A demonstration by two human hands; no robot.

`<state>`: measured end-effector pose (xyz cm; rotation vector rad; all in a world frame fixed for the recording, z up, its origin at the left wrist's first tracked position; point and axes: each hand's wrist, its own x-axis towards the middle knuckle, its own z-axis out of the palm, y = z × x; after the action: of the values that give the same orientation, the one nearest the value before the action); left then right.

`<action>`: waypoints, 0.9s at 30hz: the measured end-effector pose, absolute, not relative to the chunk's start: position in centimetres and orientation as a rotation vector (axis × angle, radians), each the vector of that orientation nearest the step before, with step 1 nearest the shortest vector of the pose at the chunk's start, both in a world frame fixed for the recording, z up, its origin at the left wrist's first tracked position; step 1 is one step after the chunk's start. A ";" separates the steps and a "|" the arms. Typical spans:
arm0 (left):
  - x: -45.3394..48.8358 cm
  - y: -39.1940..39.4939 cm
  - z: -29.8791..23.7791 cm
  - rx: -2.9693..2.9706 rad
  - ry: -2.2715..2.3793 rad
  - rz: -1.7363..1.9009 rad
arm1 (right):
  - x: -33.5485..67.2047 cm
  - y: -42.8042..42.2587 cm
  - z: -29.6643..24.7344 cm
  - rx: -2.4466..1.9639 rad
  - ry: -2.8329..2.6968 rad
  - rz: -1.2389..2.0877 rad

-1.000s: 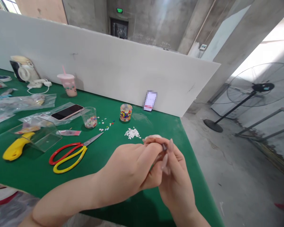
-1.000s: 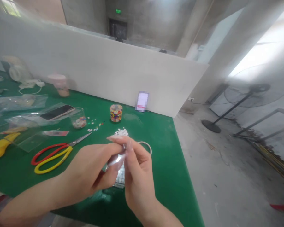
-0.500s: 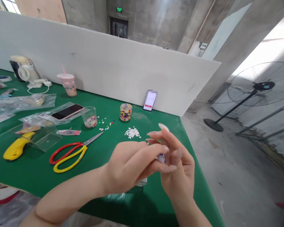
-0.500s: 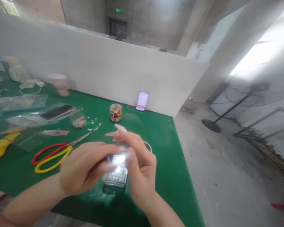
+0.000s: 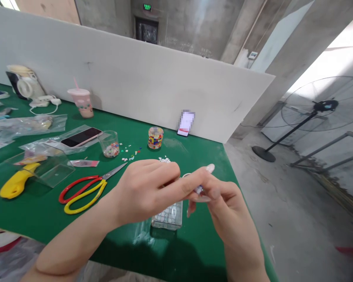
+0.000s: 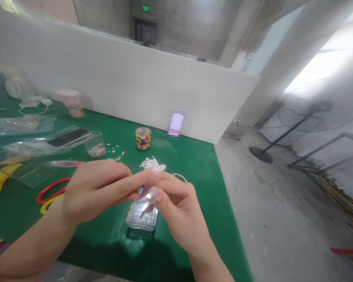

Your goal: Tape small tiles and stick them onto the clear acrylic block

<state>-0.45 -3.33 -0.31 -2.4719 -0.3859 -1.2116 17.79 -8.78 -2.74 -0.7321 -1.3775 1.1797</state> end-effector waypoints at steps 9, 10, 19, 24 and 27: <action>0.1 -3.3 -0.5 -2.549 -0.413 -1.116 | 17.0 -8.7 -2.4 -0.671 -1.215 1.349; 0.2 -3.3 -0.5 -2.554 -0.418 -1.138 | 17.0 -8.8 -2.3 -0.683 -1.215 1.310; -1.0 -6.2 0.6 -2.679 -0.509 -1.334 | 17.3 -9.0 -2.3 -0.780 -1.178 0.985; 0.2 -6.6 0.5 -2.674 -0.505 -1.088 | 17.0 -9.0 -2.5 -0.787 -1.244 0.966; 0.6 -6.0 0.1 -2.668 -0.475 -1.064 | 16.9 -9.0 -2.7 -0.835 -1.291 0.812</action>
<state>0.59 -6.02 0.13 -2.6685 -0.4755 -1.0637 16.89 -9.00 -2.68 -0.8348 -1.2911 0.8125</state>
